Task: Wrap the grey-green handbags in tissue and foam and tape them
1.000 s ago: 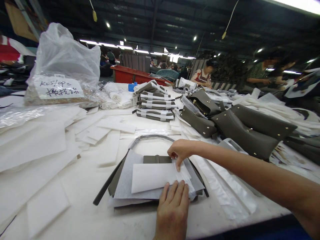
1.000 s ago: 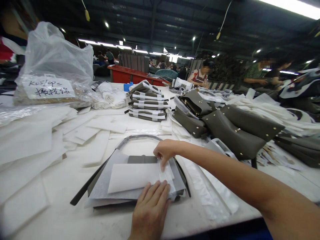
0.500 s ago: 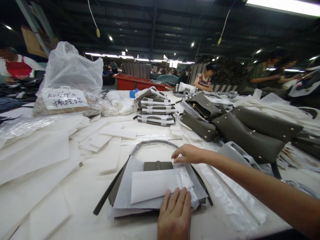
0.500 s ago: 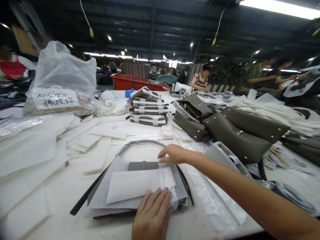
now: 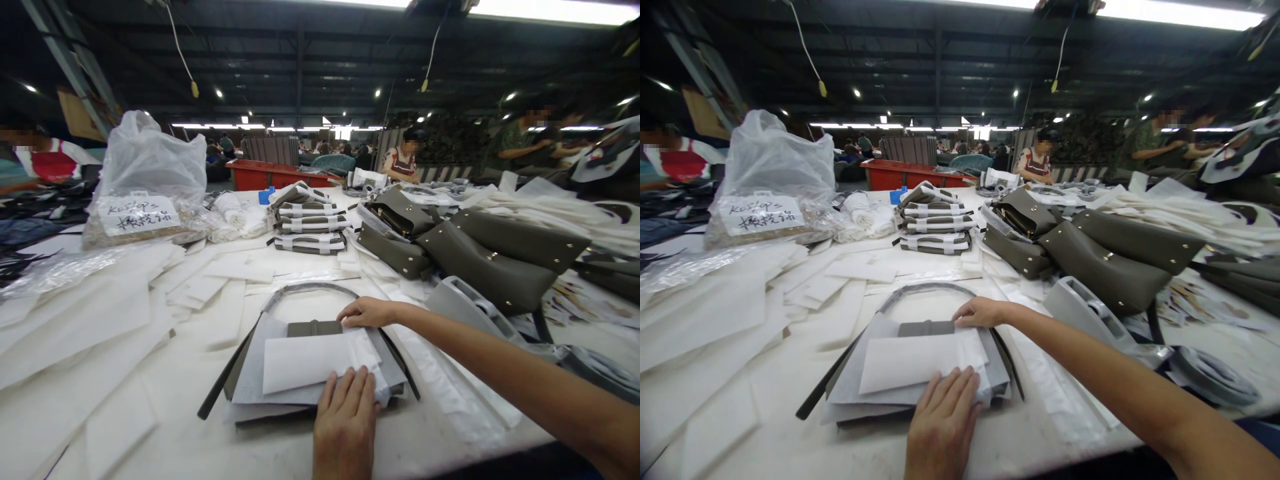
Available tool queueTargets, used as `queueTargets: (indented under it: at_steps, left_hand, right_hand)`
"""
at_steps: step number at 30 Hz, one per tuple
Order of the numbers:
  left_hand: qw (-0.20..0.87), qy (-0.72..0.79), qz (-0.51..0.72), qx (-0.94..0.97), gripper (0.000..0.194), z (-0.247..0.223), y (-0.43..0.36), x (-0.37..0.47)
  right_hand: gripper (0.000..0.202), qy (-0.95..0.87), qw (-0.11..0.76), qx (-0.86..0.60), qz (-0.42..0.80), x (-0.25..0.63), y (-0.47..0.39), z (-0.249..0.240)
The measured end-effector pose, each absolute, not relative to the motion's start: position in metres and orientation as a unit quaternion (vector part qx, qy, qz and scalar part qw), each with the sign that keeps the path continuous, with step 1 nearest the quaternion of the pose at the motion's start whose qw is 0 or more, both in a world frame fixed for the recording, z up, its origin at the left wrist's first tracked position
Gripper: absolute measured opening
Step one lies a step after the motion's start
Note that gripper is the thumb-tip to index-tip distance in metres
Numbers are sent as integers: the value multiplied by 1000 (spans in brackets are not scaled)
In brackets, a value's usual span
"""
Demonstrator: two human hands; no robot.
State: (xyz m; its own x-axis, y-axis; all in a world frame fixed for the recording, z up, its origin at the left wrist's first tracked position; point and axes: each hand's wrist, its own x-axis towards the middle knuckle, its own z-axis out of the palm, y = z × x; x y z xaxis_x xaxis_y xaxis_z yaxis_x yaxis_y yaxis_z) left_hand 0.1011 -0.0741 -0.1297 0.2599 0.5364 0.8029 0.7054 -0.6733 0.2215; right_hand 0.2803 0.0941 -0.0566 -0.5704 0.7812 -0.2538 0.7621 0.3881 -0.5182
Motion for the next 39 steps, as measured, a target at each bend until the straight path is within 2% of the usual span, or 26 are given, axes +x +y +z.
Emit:
queueTargets:
  at_steps: [4,9,15,18,20,22,24,26,30,32,34,37,39]
  left_hand:
    - [87,-390,-461,-792,29,-132,-76,100]
    - [84,-389,-430,-811,29,-133,-77,97]
    - [40,-374,-383,-843,31,-115,-77,82]
    - [12,-337,-346,-875,27,-96,-77,59]
    - [51,-303,-314,-898,29,-83,-72,36]
    - [114,-300,-249,-914,43,-72,-64,11]
    - [158,-331,-170,-915,64,-65,-54,-13]
    - [176,-355,-111,-911,76,-64,-45,-32]
    - [175,-351,-87,-916,62,-77,-39,-50]
    - [177,-351,-104,-914,55,-85,-40,-51]
    - [175,-353,-116,-912,52,-90,-42,-50]
    - [166,-354,-119,-913,51,-90,-43,-50]
    - [155,-351,-116,-916,52,-88,-42,-51]
  right_hand:
    - [50,-832,108,-495,224,288,67,-54]
    - [38,-855,107,-469,193,289,35,-64]
    - [42,-858,171,-467,131,276,-18,-69]
    - [54,-876,180,-432,114,275,-51,-82]
    - [69,-884,187,-416,98,278,-62,-92]
    - [76,-887,200,-408,82,280,-64,-100]
    - [76,-887,210,-405,72,282,-60,-102]
    - [74,-886,218,-404,65,282,-58,-101]
    - [51,-873,259,-410,60,271,-78,-96]
    - [37,-854,292,-417,111,260,-98,-97]
    - [28,-799,316,-461,223,247,-114,-99]
    - [27,-646,320,-523,455,227,-124,-97]
    - [28,-544,334,-513,574,215,-122,-93]
